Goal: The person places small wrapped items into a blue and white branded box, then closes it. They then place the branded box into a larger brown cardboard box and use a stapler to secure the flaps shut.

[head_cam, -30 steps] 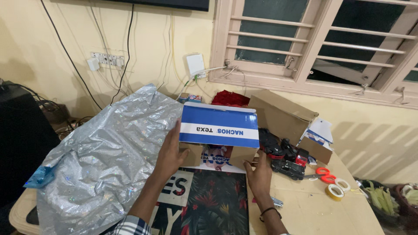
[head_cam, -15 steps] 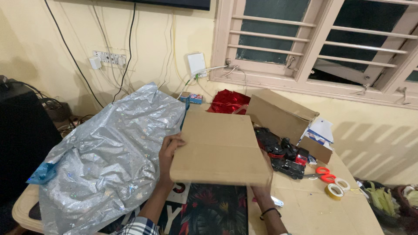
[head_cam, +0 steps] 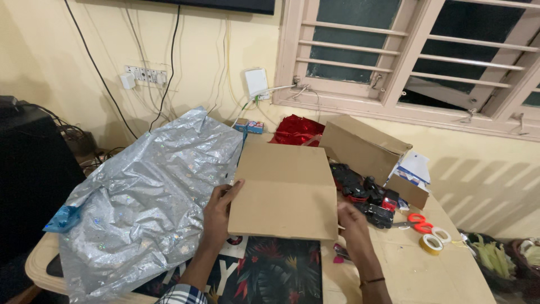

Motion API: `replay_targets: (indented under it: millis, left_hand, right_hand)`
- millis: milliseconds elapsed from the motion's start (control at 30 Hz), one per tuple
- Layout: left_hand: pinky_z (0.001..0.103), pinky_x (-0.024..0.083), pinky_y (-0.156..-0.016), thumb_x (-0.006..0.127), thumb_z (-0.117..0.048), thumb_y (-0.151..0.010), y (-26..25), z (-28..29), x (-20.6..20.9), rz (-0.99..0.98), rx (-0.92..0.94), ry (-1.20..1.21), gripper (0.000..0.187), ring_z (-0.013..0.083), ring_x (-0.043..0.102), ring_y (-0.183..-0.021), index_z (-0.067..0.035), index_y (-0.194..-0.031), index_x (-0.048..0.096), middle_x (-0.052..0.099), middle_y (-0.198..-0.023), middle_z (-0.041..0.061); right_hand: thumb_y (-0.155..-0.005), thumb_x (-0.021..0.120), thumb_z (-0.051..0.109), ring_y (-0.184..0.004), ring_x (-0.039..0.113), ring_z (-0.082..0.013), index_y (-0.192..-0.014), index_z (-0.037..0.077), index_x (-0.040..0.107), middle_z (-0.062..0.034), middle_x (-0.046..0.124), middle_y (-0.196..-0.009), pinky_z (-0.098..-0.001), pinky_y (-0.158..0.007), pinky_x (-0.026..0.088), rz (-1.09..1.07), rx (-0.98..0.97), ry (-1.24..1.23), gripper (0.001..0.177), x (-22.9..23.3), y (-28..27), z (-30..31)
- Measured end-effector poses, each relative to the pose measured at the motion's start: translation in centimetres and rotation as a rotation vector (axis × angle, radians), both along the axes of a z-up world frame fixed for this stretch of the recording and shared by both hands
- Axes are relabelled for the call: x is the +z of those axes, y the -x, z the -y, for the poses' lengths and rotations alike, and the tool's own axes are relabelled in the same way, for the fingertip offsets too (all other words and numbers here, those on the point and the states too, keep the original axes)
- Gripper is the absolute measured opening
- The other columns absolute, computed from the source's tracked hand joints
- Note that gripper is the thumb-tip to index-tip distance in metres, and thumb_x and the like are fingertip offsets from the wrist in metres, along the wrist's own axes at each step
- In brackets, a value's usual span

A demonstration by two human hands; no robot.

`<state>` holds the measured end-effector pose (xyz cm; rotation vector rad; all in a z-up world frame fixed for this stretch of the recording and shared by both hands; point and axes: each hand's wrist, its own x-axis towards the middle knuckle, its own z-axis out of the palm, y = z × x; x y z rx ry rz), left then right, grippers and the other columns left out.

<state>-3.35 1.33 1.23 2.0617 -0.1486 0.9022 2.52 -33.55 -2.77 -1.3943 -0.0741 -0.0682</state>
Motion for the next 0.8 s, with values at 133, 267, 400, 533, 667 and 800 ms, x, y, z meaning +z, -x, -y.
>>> replay_targets:
  millis: [133, 267, 400, 533, 667, 800]
  left_hand:
    - [0.034, 0.059, -0.09, 0.064, 0.003, -0.087, -0.8, -1.0, -1.3, 0.074, -0.106, -0.005, 0.063, 0.0271, 0.072, -0.109, -0.021, -0.146, 0.059, 0.068, -0.125, 0.014]
    - [0.033, 0.059, -0.096, 0.047, 0.001, -0.094, -2.6, -1.9, -3.3, 0.036, -0.199, 0.247, 0.064, 0.0249, 0.074, -0.111, -0.018, -0.155, 0.043, 0.072, -0.125, 0.013]
    - [0.041, 0.06, -0.1, 0.055, -0.015, -0.109, -3.6, -2.2, -3.8, -0.069, -0.217, 0.34, 0.037, 0.0301, 0.074, -0.119, -0.009, -0.145, 0.059, 0.074, -0.134, 0.016]
    - [0.046, 0.049, -0.104, 0.093, -0.022, -0.072, -2.3, -1.7, -2.9, -0.268, -0.112, 0.016, 0.097, 0.0356, 0.06, -0.126, -0.012, -0.151, 0.039, 0.061, -0.139, 0.02]
    - [0.047, 0.049, -0.102, 0.084, -0.002, -0.069, -1.6, -0.9, -1.5, -0.052, -0.186, -0.016, 0.098, 0.0413, 0.054, -0.131, -0.009, -0.154, 0.036, 0.053, -0.148, 0.025]
    - [0.042, 0.055, -0.098, 0.076, 0.003, -0.079, -1.8, -0.7, -0.8, -0.205, -0.11, 0.084, 0.09, 0.035, 0.064, -0.124, -0.019, -0.157, 0.036, 0.063, -0.139, 0.019]
  right_hand:
    - [-0.092, 0.067, 0.009, -0.1, 0.074, -0.0172, -0.135, 0.0, 0.056, -0.0131, 0.078, -0.113, -0.0333, -0.087, 0.058, 0.124, 0.204, 0.233, 0.045, 1.3, 1.6, -1.0]
    - [-0.091, 0.067, 0.01, -0.104, 0.072, -0.0168, -0.138, -0.001, 0.053, -0.0138, 0.076, -0.117, -0.033, -0.09, 0.058, 0.254, 0.125, 0.229, 0.05, 2.3, 1.8, -2.3]
    - [-0.09, 0.07, 0.011, -0.103, 0.073, -0.0167, -0.131, -0.004, 0.055, -0.0144, 0.074, -0.115, -0.034, -0.086, 0.057, 0.41, -0.096, 0.45, 0.047, 1.9, 1.1, -3.7]
    - [-0.092, 0.072, 0.014, -0.099, 0.074, -0.0175, -0.122, -0.003, 0.062, -0.0144, 0.078, -0.108, -0.0346, -0.086, 0.058, 0.371, -0.143, 0.465, 0.036, 1.8, 0.5, -4.3]
    - [-0.087, 0.077, 0.022, -0.094, 0.074, -0.0247, -0.12, -0.001, 0.061, -0.0162, 0.074, -0.107, -0.0385, -0.08, 0.058, 0.261, -0.266, 0.629, 0.043, 2.3, 0.3, -4.6]
    - [-0.079, 0.088, 0.029, -0.108, 0.06, -0.0383, -0.127, 0.0, 0.058, -0.022, 0.061, -0.115, -0.0458, -0.089, 0.051, 0.481, -0.443, 0.978, 0.063, 2.8, 1.0, -4.3]
